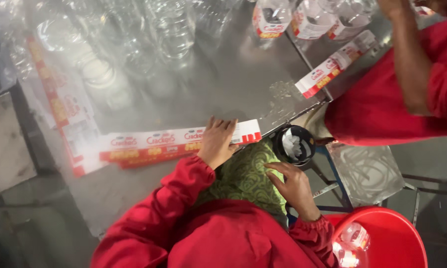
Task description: The person applies labels to plastic jars by hand. The person removes a label from a backing sheet, aligns it with a jar, and wraps it around the jar's circumference, then places the labeled jar into a red bin.
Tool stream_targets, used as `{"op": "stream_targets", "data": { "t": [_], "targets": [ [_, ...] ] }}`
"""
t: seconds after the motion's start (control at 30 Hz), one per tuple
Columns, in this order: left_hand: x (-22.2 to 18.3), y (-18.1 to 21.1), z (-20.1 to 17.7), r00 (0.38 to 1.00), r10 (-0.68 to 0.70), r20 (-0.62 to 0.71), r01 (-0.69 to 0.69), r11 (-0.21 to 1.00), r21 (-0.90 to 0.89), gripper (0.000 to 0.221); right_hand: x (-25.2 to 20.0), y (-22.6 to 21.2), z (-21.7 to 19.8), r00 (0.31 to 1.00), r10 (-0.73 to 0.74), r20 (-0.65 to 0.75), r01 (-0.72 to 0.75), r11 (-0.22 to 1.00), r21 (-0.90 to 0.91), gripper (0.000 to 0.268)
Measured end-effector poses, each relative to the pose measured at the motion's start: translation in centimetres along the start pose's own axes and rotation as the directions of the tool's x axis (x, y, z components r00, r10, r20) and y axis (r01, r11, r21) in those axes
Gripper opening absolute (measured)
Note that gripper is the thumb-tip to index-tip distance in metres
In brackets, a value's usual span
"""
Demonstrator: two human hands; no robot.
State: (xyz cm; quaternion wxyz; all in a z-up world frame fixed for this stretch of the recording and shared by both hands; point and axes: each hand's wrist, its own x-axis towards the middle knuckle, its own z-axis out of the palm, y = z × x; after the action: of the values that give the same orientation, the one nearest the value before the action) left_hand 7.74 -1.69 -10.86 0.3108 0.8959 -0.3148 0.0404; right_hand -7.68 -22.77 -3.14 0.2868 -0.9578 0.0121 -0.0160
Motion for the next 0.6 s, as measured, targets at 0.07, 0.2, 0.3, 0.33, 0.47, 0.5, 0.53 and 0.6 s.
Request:
{"op": "stream_targets", "data": {
  "t": [0.07, 0.2, 0.3, 0.33, 0.47, 0.5, 0.53, 0.6],
  "targets": [
    [0.4, 0.0, 0.2, 1.0, 0.0, 0.002, 0.0, 1.0, 0.021, 0.078, -0.2, 0.1, 0.2, 1.0, -0.016, -0.004, 0.016, 1.0, -0.005, 0.025],
    [0.1, -0.1, 0.0, 0.995, 0.053, -0.079, -0.051, 0.998, 0.022, 0.083, 0.3, -0.1, 0.1, 0.998, -0.029, -0.062, 0.032, 0.998, 0.05, 0.02],
    [-0.1, -0.3, -0.3, 0.999, 0.017, -0.041, -0.022, 0.991, -0.128, 0.084, 0.7, -0.3, 0.1, 0.99, -0.06, -0.125, 0.071, 0.993, 0.091, 0.02],
    [-0.2, -0.5, -0.3, 0.998, 0.01, -0.063, -0.021, 0.985, -0.17, 0.087, 0.8, -0.3, 0.1, 0.99, -0.053, -0.134, 0.065, 0.994, 0.09, 0.02],
    [-0.2, -0.8, -1.0, 0.986, 0.022, -0.163, -0.064, 0.964, -0.257, 0.091, 1.0, -0.1, 0.9, 0.989, -0.019, -0.149, 0.05, 0.976, 0.21, 0.016],
    [-0.1, -0.9, -1.4, 0.987, 0.032, -0.16, -0.073, 0.964, -0.256, 0.091, 1.0, 0.0, 1.2, 0.99, 0.009, -0.141, 0.033, 0.956, 0.292, 0.015],
    [0.0, -0.9, -1.7, 0.985, 0.012, -0.174, -0.061, 0.959, -0.277, 0.092, 1.1, 0.2, 1.6, 0.989, 0.014, -0.149, 0.03, 0.956, 0.293, 0.015],
    [0.0, -0.6, -2.5, 0.982, -0.003, -0.187, -0.054, 0.953, -0.299, 0.094, 1.2, 0.6, 2.3, 0.99, 0.012, -0.137, 0.034, 0.945, 0.327, 0.016]
  ]
}}
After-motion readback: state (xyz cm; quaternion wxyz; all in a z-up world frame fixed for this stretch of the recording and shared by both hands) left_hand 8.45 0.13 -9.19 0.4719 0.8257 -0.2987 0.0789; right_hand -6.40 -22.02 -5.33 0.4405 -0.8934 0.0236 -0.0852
